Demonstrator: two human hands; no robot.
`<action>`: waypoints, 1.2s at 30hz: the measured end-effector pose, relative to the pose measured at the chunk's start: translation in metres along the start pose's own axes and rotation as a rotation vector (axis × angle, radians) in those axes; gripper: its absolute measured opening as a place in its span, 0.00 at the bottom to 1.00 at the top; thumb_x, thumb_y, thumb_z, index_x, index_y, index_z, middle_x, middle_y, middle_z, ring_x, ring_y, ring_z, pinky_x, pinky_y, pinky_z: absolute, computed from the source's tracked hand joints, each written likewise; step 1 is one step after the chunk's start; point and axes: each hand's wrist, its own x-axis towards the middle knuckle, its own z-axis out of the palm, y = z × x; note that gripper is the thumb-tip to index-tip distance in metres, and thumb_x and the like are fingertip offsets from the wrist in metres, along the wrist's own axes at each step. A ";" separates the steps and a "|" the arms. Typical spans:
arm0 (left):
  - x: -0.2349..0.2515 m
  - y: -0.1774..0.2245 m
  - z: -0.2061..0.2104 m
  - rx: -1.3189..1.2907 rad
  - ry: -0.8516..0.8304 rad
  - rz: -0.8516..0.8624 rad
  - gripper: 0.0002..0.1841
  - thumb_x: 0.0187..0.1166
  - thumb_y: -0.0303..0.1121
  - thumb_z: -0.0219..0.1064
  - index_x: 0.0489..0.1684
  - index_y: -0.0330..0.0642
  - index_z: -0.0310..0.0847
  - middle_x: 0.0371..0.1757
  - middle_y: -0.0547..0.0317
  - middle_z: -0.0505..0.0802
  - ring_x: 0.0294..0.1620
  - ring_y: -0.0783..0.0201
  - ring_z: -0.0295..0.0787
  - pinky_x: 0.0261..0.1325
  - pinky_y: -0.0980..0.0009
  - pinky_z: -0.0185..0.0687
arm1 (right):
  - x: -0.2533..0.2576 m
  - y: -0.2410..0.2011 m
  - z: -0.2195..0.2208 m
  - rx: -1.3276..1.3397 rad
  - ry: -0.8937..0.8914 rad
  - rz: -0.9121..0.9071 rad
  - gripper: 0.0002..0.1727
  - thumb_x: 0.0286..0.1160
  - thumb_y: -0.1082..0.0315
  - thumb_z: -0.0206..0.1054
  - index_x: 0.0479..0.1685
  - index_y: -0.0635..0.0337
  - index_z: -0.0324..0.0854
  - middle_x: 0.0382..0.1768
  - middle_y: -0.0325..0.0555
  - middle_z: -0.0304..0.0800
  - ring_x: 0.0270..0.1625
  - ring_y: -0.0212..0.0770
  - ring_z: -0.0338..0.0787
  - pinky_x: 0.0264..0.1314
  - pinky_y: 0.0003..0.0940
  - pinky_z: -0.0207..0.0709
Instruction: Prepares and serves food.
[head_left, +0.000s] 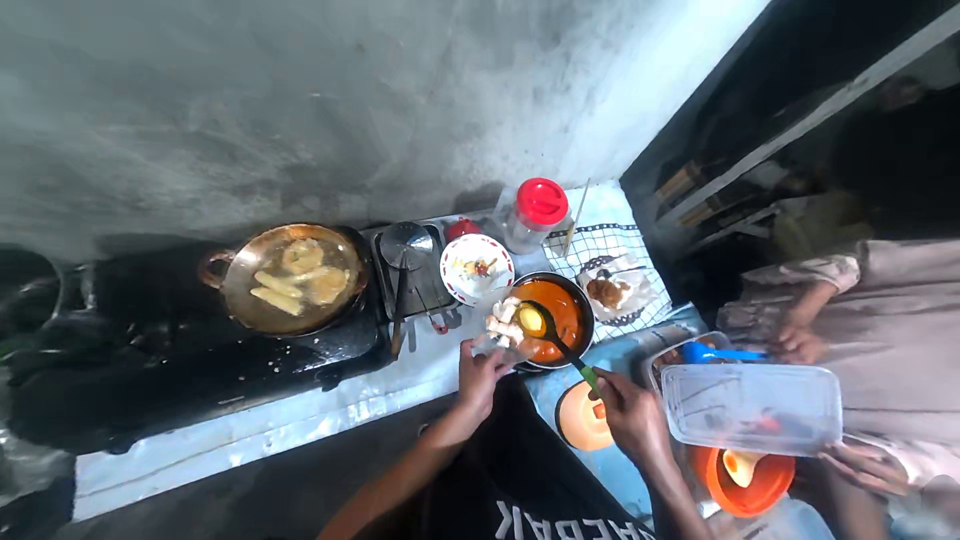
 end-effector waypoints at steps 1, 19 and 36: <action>0.000 -0.001 0.004 -0.015 0.008 -0.004 0.32 0.78 0.16 0.64 0.80 0.34 0.52 0.48 0.34 0.90 0.46 0.45 0.96 0.52 0.52 0.95 | -0.003 -0.006 0.005 -0.064 0.040 -0.017 0.18 0.88 0.57 0.59 0.64 0.49 0.91 0.37 0.33 0.98 0.36 0.35 0.95 0.45 0.48 0.89; 0.008 0.016 -0.002 -0.083 0.052 -0.036 0.29 0.78 0.15 0.62 0.78 0.35 0.55 0.50 0.33 0.91 0.46 0.44 0.96 0.52 0.52 0.94 | -0.003 0.017 0.026 -0.138 0.300 -0.210 0.21 0.78 0.64 0.66 0.69 0.54 0.87 0.48 0.45 0.96 0.37 0.42 0.94 0.38 0.45 0.90; -0.022 0.034 -0.065 -0.032 0.128 0.156 0.26 0.83 0.18 0.57 0.81 0.33 0.57 0.49 0.33 0.92 0.46 0.42 0.97 0.53 0.50 0.95 | 0.055 -0.035 0.049 -0.580 -0.406 0.122 0.19 0.83 0.67 0.56 0.66 0.62 0.81 0.61 0.60 0.89 0.59 0.61 0.92 0.58 0.60 0.85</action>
